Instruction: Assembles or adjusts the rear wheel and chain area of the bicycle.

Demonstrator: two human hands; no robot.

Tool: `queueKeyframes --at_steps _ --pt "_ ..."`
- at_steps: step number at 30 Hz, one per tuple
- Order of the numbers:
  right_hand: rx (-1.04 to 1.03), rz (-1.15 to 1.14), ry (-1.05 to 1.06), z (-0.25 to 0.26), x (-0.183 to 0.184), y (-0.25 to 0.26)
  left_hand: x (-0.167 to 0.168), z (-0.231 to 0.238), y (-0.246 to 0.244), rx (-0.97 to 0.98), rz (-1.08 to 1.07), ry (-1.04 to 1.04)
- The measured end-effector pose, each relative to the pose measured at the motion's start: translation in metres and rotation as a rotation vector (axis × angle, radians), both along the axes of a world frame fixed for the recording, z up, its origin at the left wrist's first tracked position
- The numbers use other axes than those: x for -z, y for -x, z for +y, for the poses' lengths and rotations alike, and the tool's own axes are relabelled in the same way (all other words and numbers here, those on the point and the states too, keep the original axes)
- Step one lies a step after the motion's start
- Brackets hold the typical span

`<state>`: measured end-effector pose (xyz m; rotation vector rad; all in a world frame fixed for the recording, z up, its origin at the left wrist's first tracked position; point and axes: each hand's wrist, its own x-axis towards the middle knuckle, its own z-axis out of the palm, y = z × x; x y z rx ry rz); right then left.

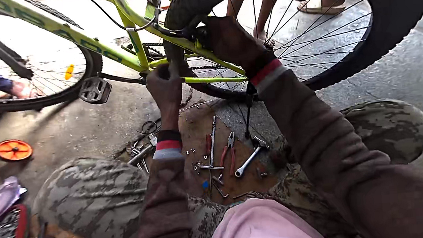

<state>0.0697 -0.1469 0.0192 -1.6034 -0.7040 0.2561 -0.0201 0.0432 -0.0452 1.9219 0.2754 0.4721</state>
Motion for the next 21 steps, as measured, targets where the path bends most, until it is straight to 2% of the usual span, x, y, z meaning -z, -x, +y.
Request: queueKeyframes --at_steps 2,4,7,9,12,16,21 --pt "-0.054 0.215 -0.192 0.002 0.002 -0.001 0.038 0.017 0.023 0.035 0.25 -0.055" --pt "-0.084 0.383 -0.328 0.005 0.004 -0.005 0.088 0.028 0.054 0.086 0.516 -0.222" --pt "-0.072 0.456 -0.365 0.006 0.003 -0.005 0.166 0.028 0.113 0.2 0.781 -0.485" --pt "-0.066 0.473 -0.386 0.006 0.004 -0.006 0.204 0.029 0.142 0.31 0.855 -0.609" --pt "-0.092 0.487 -0.399 0.004 0.006 -0.008 0.228 0.031 0.152 0.411 0.914 -0.65" --pt "-0.122 0.513 -0.394 0.004 0.007 -0.011 0.241 0.037 0.146 0.32 0.929 -0.548" --pt "-0.064 0.553 -0.387 0.004 -0.001 -0.003 0.269 0.042 0.148 0.305 0.897 -0.564"
